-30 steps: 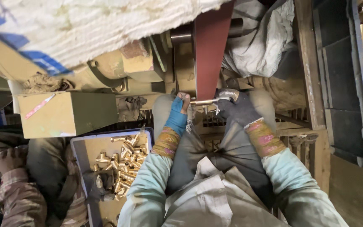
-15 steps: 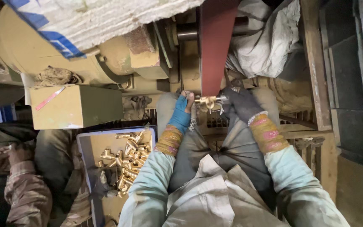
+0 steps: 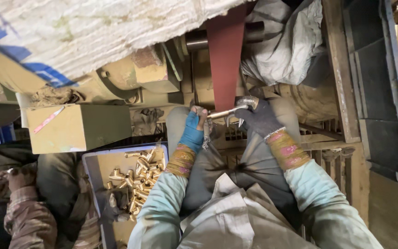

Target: The person repeatedly picks up small brass-colored metal parts from a bin, presses them against a moving belt grinder to smooth or deburr them, and then places the finished parts into a second bin. The process is continuous and repetitive.

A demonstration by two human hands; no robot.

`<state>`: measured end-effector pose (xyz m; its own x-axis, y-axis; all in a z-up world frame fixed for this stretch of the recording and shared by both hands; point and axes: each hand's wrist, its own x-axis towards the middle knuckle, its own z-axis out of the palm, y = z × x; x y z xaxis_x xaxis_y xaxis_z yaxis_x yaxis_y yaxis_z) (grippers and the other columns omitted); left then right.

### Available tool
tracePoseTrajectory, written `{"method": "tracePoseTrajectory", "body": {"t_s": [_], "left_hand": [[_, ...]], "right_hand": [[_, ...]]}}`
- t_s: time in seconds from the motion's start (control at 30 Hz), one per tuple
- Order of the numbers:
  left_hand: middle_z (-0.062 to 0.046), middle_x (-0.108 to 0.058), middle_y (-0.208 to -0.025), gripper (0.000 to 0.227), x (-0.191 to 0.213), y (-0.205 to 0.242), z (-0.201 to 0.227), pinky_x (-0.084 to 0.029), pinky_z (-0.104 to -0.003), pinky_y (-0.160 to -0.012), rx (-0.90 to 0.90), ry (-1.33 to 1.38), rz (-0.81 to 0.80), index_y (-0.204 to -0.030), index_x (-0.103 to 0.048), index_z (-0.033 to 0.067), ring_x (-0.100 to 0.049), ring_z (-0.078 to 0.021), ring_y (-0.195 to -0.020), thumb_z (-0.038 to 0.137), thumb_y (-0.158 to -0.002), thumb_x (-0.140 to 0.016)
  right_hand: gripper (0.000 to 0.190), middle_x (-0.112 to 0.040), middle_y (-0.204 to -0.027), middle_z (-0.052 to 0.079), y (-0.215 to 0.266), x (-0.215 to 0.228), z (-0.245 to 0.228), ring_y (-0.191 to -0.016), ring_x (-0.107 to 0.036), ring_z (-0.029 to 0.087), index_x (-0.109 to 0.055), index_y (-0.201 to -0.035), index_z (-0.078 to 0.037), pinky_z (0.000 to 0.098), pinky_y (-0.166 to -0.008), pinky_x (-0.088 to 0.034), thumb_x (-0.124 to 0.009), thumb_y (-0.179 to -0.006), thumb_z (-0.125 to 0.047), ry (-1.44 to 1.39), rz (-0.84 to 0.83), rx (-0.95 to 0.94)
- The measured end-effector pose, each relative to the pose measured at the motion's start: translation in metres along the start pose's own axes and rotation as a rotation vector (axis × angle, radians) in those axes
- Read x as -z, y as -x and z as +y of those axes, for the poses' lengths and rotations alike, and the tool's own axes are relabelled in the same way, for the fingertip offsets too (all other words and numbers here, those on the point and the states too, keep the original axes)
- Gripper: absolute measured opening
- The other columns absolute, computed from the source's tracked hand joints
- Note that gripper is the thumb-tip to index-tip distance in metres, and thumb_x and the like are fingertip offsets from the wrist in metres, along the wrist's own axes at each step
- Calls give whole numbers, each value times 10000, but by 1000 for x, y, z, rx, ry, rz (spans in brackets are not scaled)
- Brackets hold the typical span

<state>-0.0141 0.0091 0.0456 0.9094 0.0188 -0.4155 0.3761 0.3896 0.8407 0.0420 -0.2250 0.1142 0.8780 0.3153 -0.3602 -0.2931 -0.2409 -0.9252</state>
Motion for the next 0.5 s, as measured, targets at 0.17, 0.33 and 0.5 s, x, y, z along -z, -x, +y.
{"method": "tracePoseTrajectory", "body": {"t_s": [0.17,0.33,0.5], "left_hand": [[-51,-556,-693,189,9,-8,-13,-441,-292,-473,82,27,23,-1012,-469,122,-552,-152,-542,270,-1034,-584],[-73,-595,-964,195,15,-10,-22,-503,-307,-812,-233,-335,57,-1069,-555,58,-559,-181,-893,248,-1093,-597],[-78,-655,-1103,234,15,-9,-19,-501,-296,-936,-253,-412,84,-1157,-634,45,-633,-187,-1042,254,-1072,-576]], "right_hand": [[186,-704,-848,-4,-12,-6,-8,-714,-633,85,-697,-1074,-53,265,-609,-530,-671,-922,-156,-169,-37,-178],[320,-603,-699,69,-11,-10,-25,-527,-526,155,-708,-1058,-21,309,-493,-435,-631,-998,-326,-230,52,-397],[400,-709,-765,124,6,-4,-40,-600,-637,168,-735,-943,72,306,-573,-495,-699,-965,-326,-101,28,-345]]}}
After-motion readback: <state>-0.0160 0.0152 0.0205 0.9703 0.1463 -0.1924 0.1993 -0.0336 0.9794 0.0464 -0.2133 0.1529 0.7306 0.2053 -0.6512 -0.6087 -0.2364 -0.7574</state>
